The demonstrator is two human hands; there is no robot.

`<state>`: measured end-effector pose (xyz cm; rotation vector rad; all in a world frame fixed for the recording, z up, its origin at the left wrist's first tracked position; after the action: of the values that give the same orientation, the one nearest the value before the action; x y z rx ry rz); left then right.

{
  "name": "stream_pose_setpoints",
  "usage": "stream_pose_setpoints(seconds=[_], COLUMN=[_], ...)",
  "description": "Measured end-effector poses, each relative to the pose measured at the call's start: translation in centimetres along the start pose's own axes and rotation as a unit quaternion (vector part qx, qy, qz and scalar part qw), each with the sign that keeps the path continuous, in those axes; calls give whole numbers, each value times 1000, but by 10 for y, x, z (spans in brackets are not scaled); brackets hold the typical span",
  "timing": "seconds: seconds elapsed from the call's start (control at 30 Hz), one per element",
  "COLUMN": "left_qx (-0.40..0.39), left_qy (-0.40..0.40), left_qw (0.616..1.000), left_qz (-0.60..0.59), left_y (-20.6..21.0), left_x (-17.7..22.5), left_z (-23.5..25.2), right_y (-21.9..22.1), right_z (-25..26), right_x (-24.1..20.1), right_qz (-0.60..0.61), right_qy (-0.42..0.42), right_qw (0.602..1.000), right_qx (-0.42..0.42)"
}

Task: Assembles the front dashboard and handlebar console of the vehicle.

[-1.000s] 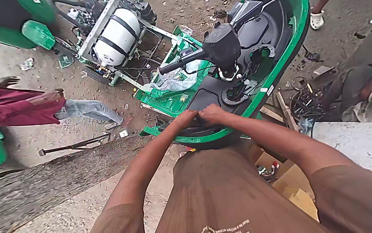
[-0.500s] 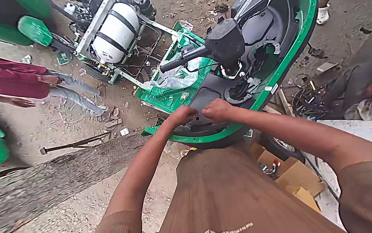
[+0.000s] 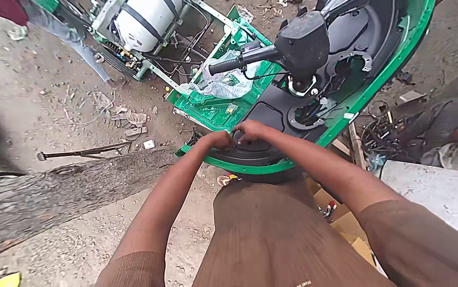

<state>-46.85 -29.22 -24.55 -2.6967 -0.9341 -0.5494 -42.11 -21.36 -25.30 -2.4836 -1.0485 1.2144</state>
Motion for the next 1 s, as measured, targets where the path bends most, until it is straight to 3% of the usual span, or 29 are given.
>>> stream_pose_setpoints(seconds=[0.1, 0.27, 0.37, 0.43, 0.53, 0.6, 0.67, 0.77, 0.87, 0.93, 1.0], left_qx=[-18, -13, 77, 188, 426, 496, 517, 508, 393, 292, 207], left_qy=[-61, -89, -56, 13, 75, 111, 138, 101, 0, -70, -124], left_qw=[992, 995, 995, 982, 901, 861, 845, 855, 918, 953, 969], left_qz=[106, 52, 9, 19, 34, 2, -20, 10, 44, 48, 43], left_y=[10, 34, 47, 54, 70, 85, 89, 68, 43, 33, 23], left_x=[-1, 38, 44, 51, 51, 41, 35, 40, 41, 35, 29], left_z=[8, -47, -79, -103, -149, -166, -171, -166, -132, -100, -71], right_y=[-2, 15, 38, 38, 36, 37, 37, 31, 24, 3, -31], right_z=[61, 139, 139, 127, 104, 90, 76, 71, 71, 74, 68], right_x=[-30, -69, -78, -80, -86, -82, -82, -87, -80, -60, -29], right_qz=[-44, -30, -84, -120, -161, -198, -233, -270, -229, -74, 131], right_qy=[-48, -101, -141, -170, -210, -218, -212, -186, -188, -201, -163], right_qw=[997, 977, 967, 962, 947, 937, 929, 928, 946, 975, 978], right_qx=[-35, -183, -195, -176, -182, -190, -193, -177, -127, -52, 7])
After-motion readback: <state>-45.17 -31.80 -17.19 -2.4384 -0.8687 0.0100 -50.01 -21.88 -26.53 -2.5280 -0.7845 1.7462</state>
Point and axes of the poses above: each hand's wrist, its own z-axis towards the middle knuckle, its own y-axis out of the palm, x = y × z, the point moved 10 cm from there along z, towards the middle knuckle, and after that the axes turned 13 degrees about -x, right-handed, at the moved point
